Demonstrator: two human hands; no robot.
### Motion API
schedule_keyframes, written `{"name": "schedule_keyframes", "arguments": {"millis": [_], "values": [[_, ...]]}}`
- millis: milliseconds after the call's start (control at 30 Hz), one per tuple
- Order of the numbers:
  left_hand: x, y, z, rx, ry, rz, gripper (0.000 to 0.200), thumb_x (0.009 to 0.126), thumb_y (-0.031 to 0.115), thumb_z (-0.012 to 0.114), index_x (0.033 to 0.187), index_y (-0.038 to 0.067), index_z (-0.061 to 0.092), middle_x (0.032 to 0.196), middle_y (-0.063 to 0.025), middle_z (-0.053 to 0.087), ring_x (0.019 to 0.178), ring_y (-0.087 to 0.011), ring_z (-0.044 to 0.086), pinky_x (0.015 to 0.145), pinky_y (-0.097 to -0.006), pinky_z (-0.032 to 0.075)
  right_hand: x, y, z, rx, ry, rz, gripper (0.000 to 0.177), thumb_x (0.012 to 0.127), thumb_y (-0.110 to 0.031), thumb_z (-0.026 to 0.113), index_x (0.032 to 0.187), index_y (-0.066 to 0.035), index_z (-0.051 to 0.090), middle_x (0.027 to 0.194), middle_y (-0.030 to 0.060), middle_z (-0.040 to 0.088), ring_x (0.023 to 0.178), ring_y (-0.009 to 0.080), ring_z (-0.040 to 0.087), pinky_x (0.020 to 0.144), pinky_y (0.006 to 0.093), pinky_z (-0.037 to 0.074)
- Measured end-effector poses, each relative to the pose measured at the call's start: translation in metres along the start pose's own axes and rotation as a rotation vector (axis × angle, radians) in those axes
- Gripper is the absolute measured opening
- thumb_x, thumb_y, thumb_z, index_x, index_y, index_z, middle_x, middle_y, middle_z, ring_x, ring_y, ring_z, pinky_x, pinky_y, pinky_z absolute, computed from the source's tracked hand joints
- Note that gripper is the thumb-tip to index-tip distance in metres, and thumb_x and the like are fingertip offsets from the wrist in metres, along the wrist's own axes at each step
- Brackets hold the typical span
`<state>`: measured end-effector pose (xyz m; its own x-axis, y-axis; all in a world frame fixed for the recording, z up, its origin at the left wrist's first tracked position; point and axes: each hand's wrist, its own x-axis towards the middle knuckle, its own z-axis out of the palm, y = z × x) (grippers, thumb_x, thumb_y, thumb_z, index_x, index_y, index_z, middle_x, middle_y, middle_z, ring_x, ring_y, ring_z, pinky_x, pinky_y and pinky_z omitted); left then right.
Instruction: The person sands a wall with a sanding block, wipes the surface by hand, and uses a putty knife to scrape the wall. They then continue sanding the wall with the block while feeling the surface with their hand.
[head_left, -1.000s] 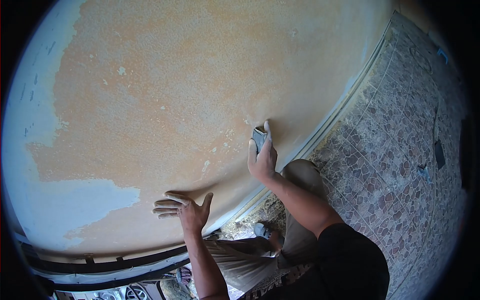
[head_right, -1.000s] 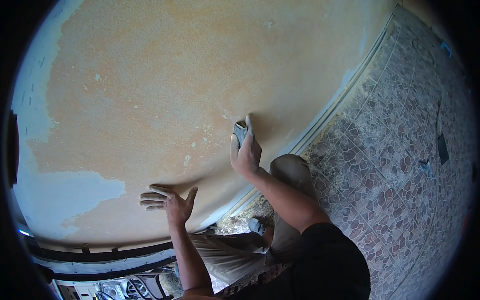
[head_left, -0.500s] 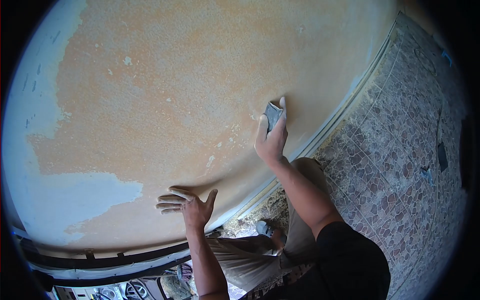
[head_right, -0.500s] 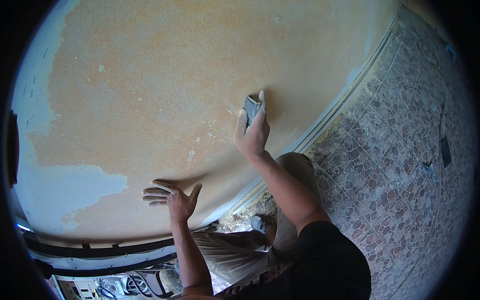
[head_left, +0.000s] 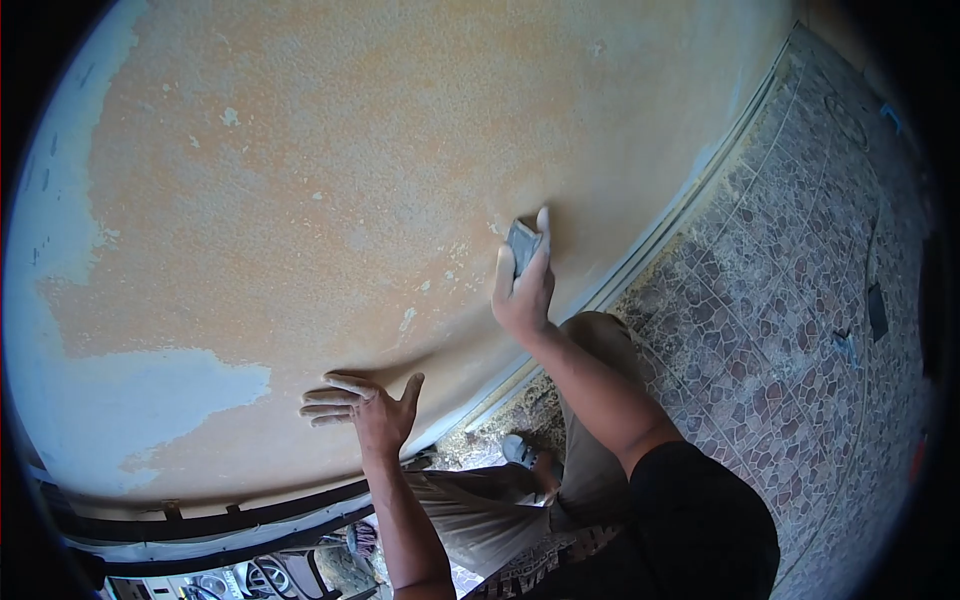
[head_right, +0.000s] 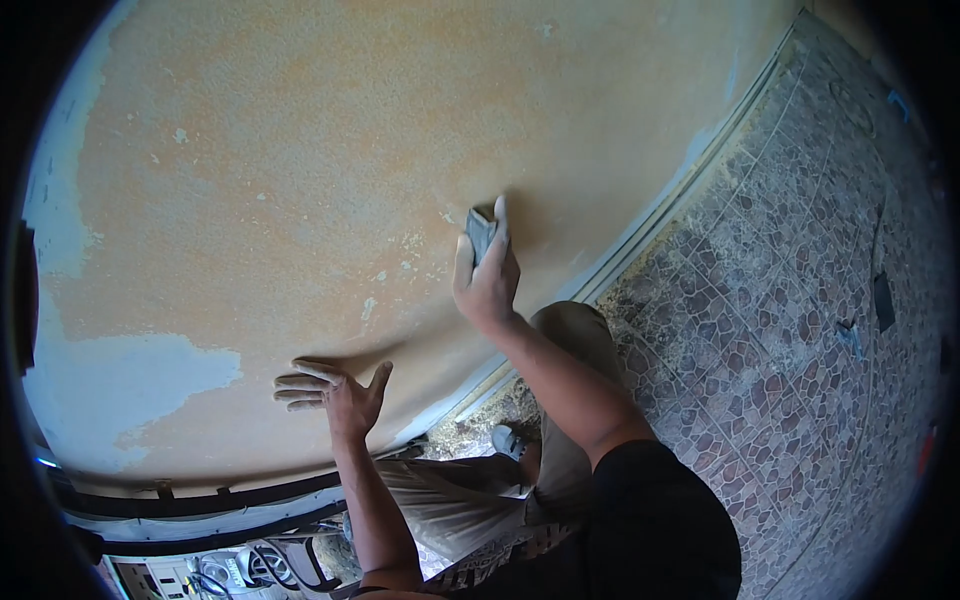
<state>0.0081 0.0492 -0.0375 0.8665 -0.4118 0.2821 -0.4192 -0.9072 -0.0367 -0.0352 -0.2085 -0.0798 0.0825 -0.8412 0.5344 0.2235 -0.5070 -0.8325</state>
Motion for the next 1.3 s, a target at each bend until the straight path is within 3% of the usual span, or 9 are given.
{"name": "schedule_keyframes", "arguments": {"millis": [67,100,267,533,600,900,1000,1167,1300], "values": [[0.002,0.005,-0.011,0.023,-0.166,-0.136,0.155,0.072,0.083,0.066,0.142,-0.023,-0.023,0.135,-0.0618,-0.025,0.129,-0.0768,-0.024,0.098,-0.0855,-0.006,-0.061,0.026,-0.002,-0.123,-0.136,-0.067,0.068,0.097,-0.011,0.061,0.148,0.016,0.027,0.135,0.0352,0.054,0.114,0.0456,0.063,0.097,0.0446,0.051],[0.001,0.006,-0.014,0.010,-0.195,-0.152,0.156,0.072,0.084,0.066,0.142,-0.024,-0.023,0.135,-0.0623,-0.023,0.129,-0.0773,-0.022,0.099,-0.0855,-0.004,-0.054,0.025,-0.003,-0.209,-0.118,-0.173,0.068,0.096,-0.011,0.062,0.147,0.017,0.027,0.134,0.0344,0.055,0.112,0.0441,0.065,0.096,0.0436,0.052],[0.000,0.002,-0.014,0.064,-0.250,-0.161,0.157,0.071,0.083,0.068,0.142,-0.022,-0.025,0.135,-0.0619,-0.025,0.128,-0.0774,-0.024,0.099,-0.0851,-0.006,0.010,0.005,-0.003,-0.142,-0.033,-0.078,0.067,0.096,-0.010,0.062,0.149,0.015,0.027,0.129,0.0332,0.057,0.108,0.0434,0.066,0.092,0.0441,0.052],[0.003,0.002,-0.013,0.050,-0.136,-0.113,0.156,0.072,0.084,0.067,0.143,-0.020,-0.026,0.136,-0.0604,-0.027,0.128,-0.0768,-0.025,0.098,-0.0848,-0.008,-0.031,0.024,-0.002,-0.178,-0.062,-0.177,0.065,0.097,-0.009,0.061,0.148,0.014,0.028,0.132,0.0346,0.054,0.115,0.0456,0.062,0.096,0.0444,0.051],[0.005,0.008,-0.024,0.053,-0.311,-0.186,0.156,0.072,0.084,0.066,0.142,-0.021,-0.027,0.136,-0.0605,-0.027,0.128,-0.0768,-0.025,0.098,-0.0850,-0.008,0.010,0.015,-0.003,-0.064,0.016,-0.077,0.065,0.097,-0.009,0.061,0.148,0.014,0.029,0.132,0.0346,0.055,0.115,0.0455,0.062,0.095,0.0445,0.051],[0.002,0.006,-0.019,0.066,-0.227,-0.159,0.157,0.071,0.082,0.069,0.141,-0.022,-0.027,0.135,-0.0605,-0.028,0.128,-0.0768,-0.025,0.099,-0.0853,-0.006,-0.034,0.022,-0.009,-0.091,-0.146,-0.005,0.066,0.097,-0.011,0.061,0.147,0.016,0.029,0.133,0.0365,0.054,0.115,0.0461,0.062,0.097,0.0452,0.051],[-0.001,0.006,-0.020,0.038,-0.252,-0.168,0.158,0.070,0.083,0.069,0.142,-0.022,-0.025,0.136,-0.0605,-0.027,0.128,-0.0765,-0.025,0.100,-0.0847,-0.006,0.045,-0.006,-0.014,-0.151,0.017,-0.025,0.066,0.097,-0.011,0.061,0.147,0.016,0.028,0.129,0.0371,0.056,0.113,0.0465,0.063,0.097,0.0455,0.051],[0.004,0.010,-0.018,0.000,-0.200,-0.152,0.158,0.070,0.083,0.069,0.142,-0.021,-0.025,0.137,-0.0603,-0.026,0.129,-0.0763,-0.024,0.101,-0.0842,-0.005,-0.036,0.014,-0.010,-0.232,-0.096,-0.178,0.067,0.095,-0.011,0.063,0.146,0.018,0.030,0.123,0.0345,0.060,0.101,0.0463,0.067,0.087,0.0444,0.054],[0.005,0.004,-0.013,0.033,-0.177,-0.144,0.157,0.070,0.082,0.070,0.143,-0.021,-0.025,0.137,-0.0602,-0.026,0.129,-0.0765,-0.024,0.100,-0.0846,-0.005,0.016,0.015,-0.008,-0.155,0.027,-0.164,0.069,0.095,-0.013,0.064,0.148,0.014,0.031,0.124,0.0334,0.060,0.103,0.0461,0.067,0.088,0.0450,0.054]]}}
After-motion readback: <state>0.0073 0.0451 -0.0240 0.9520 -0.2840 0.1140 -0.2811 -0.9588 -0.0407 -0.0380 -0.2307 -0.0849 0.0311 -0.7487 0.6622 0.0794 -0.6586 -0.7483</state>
